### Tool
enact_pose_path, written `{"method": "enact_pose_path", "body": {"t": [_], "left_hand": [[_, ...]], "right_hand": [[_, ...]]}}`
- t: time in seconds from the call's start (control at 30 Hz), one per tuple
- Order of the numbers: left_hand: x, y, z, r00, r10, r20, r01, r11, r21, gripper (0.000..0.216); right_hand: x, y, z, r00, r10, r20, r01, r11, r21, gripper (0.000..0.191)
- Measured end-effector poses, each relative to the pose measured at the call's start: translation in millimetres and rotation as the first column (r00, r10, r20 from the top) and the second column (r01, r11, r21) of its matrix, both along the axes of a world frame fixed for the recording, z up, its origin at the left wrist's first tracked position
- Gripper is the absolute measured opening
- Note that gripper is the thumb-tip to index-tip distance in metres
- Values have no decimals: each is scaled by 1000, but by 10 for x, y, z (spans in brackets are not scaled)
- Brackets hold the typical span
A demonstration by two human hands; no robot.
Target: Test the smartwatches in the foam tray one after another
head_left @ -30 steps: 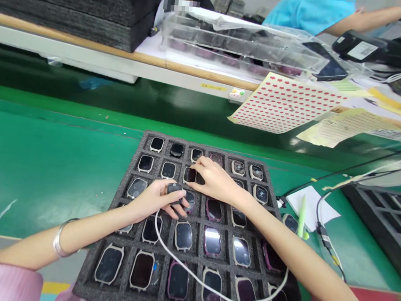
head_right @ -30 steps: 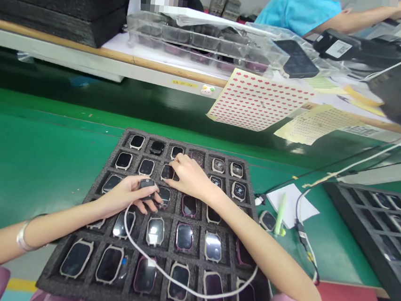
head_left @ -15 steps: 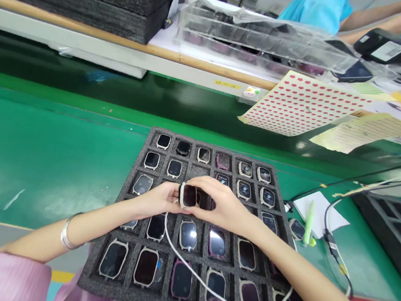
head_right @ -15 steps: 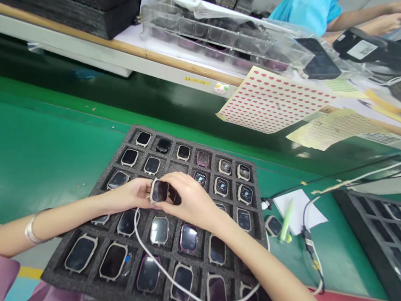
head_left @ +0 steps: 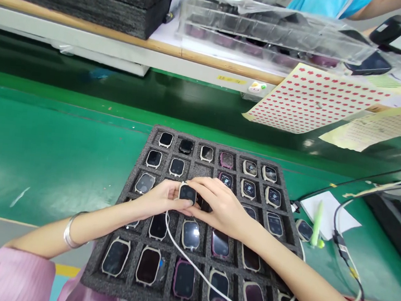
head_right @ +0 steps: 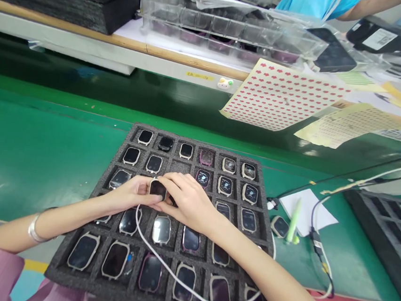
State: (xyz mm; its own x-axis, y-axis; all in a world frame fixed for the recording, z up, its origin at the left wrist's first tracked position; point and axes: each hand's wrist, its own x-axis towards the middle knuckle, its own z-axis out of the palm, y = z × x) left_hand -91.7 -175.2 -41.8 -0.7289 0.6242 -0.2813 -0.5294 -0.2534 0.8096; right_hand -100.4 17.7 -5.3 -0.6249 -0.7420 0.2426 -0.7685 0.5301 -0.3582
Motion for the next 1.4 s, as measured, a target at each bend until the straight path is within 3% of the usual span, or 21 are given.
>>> {"method": "enact_pose_path", "body": {"t": [0.23, 0.4, 0.7, 1.4], "left_hand": [[11, 18, 32, 999, 26, -22, -28, 995, -95, 34], [17, 43, 8, 995, 67, -69, -77, 985, -154, 34], [2, -1, 48, 998, -5, -56, -1, 994, -106, 31], [1, -1, 63, 996, -33, -80, 25, 996, -91, 26]], "right_hand": [[-6, 12, -72, 999, -12, 30, 15, 993, -119, 36], [-2, 23, -106, 999, -37, -14, 35, 991, -129, 34], [8, -1, -108, 997, -15, 81, 29, 984, -174, 35], [36, -5, -133, 976, 13, 217, 52, 955, -291, 39]]}}
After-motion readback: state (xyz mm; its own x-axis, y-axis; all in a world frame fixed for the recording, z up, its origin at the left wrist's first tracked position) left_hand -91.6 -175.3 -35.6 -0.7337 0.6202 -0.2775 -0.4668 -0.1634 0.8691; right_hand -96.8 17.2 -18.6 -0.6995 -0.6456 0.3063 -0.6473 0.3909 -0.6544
